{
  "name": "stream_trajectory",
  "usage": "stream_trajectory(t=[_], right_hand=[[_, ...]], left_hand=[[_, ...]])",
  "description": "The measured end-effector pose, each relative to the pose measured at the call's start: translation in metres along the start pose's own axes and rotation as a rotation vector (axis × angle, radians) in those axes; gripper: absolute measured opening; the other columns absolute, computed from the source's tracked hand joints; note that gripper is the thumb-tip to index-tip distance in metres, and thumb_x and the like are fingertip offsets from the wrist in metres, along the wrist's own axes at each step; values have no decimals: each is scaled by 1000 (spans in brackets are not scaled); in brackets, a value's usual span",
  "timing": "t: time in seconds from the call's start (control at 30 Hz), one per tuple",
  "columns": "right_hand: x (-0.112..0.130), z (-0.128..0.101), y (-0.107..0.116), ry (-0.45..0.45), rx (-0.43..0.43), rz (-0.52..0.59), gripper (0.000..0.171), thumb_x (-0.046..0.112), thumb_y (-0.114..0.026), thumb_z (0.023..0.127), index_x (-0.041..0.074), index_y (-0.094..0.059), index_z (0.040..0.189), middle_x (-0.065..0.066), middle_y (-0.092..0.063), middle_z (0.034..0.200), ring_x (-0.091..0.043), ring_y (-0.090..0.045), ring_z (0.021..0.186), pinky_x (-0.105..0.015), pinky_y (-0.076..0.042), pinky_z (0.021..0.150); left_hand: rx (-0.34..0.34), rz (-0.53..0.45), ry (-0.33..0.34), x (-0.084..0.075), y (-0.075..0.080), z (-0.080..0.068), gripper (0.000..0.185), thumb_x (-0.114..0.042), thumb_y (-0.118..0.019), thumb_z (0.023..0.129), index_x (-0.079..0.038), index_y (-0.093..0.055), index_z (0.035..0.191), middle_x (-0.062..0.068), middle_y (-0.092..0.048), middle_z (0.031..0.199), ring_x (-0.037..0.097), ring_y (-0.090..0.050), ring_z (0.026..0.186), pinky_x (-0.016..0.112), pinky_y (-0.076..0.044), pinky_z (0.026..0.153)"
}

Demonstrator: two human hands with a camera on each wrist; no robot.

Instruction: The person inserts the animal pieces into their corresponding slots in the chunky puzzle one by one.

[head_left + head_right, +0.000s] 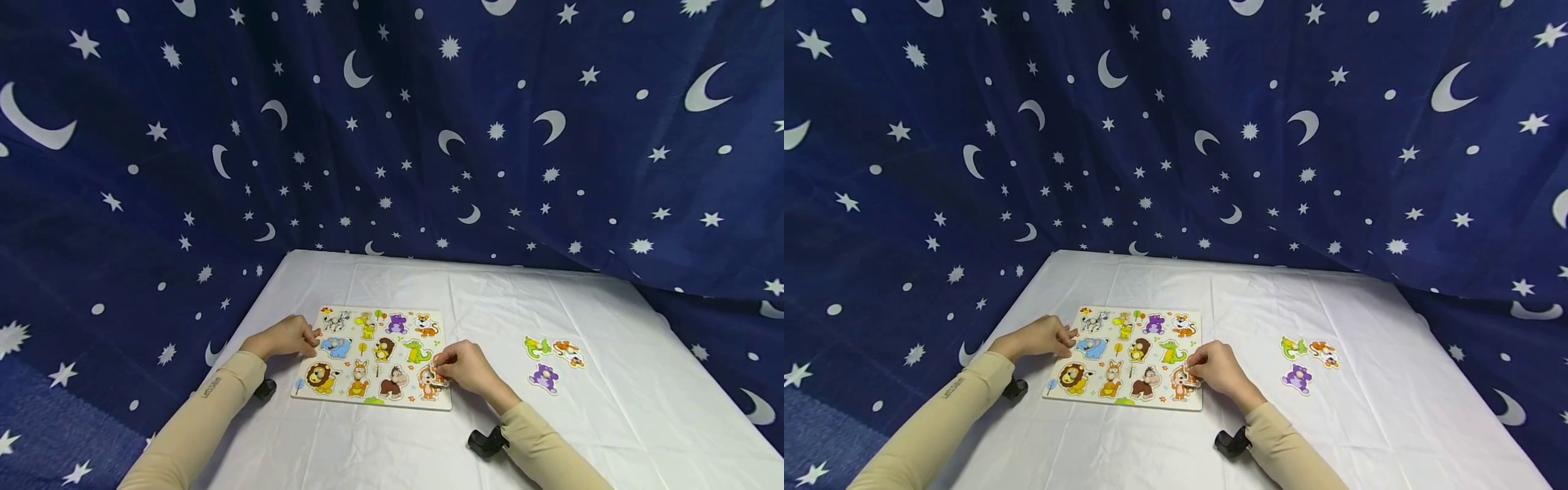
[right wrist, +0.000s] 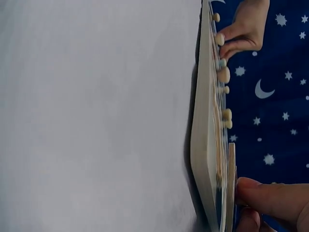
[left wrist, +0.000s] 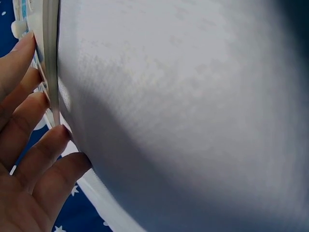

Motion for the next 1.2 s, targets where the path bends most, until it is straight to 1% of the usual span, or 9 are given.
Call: stream_trajectory(t=[0.13,0.23,0.33,0.47,0.6,0.73,0.9,1.07,1.2], right_hand=[[3,-1,-4,14,5,-4,6,-5,-78,76,1,-75,76,-11,-76,84,-6,-63,67,-19,-52,58],[4,0,-6,23,5,-11,6,-4,-79,75,1,-76,77,-10,-77,84,-6,-63,69,-18,-51,60],[5,0,-8,22,8,-13,8,-3,-80,75,3,-76,76,-7,-76,81,-6,-63,69,-18,-50,61],[6,-1,-11,1,10,-7,11,-3,-80,75,6,-74,72,-3,-74,76,-6,-59,63,-19,-47,54],[7,-1,-13,9,13,-14,12,-3,-80,73,7,-73,71,-2,-74,74,-5,-58,61,-19,-46,53],[8,-2,-15,16,28,-25,12,-2,-82,72,7,-73,70,-1,-74,73,-3,-59,63,-19,-48,59],[9,-2,-17,7,41,-24,12,0,-82,72,7,-73,70,0,-73,73,-3,-57,62,-19,-46,56],[10,-2,-18,27,69,-17,11,-1,-82,72,5,-72,72,-2,-73,74,-4,-57,61,-19,-47,55],[10,-3,-19,41,101,-12,10,0,-81,73,5,-73,73,-3,-74,75,-3,-58,62,-20,-49,57]], left_hand=[[3,-4,8,1,-1,0,12,-4,-84,75,-3,-80,86,22,-68,123,40,-54,132,48,-47,107],[3,3,11,2,-1,1,11,-4,-84,75,-4,-80,86,21,-69,121,40,-54,132,47,-49,105],[3,11,12,3,-1,1,11,-5,-84,76,-5,-80,86,20,-70,121,39,-54,132,47,-48,105],[6,13,16,4,-2,1,13,-5,-84,76,-5,-80,88,21,-68,125,40,-53,133,49,-45,109],[3,25,24,3,-1,2,14,-6,-84,76,-6,-80,89,21,-68,124,40,-53,133,50,-45,109],[0,24,32,2,-1,2,14,-7,-84,77,-6,-81,90,20,-68,125,39,-54,133,49,-45,109],[0,15,28,1,-1,2,13,-6,-84,76,-5,-80,89,20,-66,128,39,-53,134,50,-44,110],[-4,28,27,2,-1,2,10,-7,-85,76,-7,-80,85,19,-69,124,38,-56,131,48,-48,105],[-3,20,27,3,-1,1,9,-7,-85,75,-6,-80,83,19,-69,123,39,-55,132,48,-47,106]])
Point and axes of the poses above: each hand's wrist, its own z-axis towards the middle knuckle, its own y-axis out of the back of the hand, x = y × z, the point moved 2 cm from there along z, towards the middle knuckle
